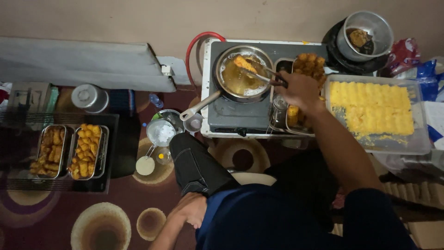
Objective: Frying food items in a pan and transferring them to a tray using tongs
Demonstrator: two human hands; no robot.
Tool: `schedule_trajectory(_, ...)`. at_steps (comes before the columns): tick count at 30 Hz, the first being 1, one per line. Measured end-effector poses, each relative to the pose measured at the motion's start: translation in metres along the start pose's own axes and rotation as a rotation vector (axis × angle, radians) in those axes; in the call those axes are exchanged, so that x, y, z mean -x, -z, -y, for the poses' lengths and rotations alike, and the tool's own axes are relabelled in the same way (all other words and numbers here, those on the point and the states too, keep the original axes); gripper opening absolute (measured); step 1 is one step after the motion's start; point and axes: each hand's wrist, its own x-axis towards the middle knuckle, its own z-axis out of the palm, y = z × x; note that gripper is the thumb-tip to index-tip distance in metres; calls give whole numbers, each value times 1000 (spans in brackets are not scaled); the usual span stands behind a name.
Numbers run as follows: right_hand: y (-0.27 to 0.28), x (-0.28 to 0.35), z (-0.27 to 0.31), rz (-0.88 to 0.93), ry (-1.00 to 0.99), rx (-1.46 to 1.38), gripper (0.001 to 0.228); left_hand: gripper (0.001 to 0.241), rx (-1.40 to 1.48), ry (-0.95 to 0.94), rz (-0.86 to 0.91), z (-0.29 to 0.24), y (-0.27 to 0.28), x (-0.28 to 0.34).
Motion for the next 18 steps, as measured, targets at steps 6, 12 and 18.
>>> schedule_trajectory(6,5,3,8,103,-88,-4,55,17,540,-422,1013,96,-127,-116)
schedule_trajectory(12,5,1,-10,-66,-62,-192,71,15,138,-120,416,107,-146,-125)
schedule_trajectory(18,28,10,-7,-87,-108,-177,57,10,213,-22,629,58,-87,-116)
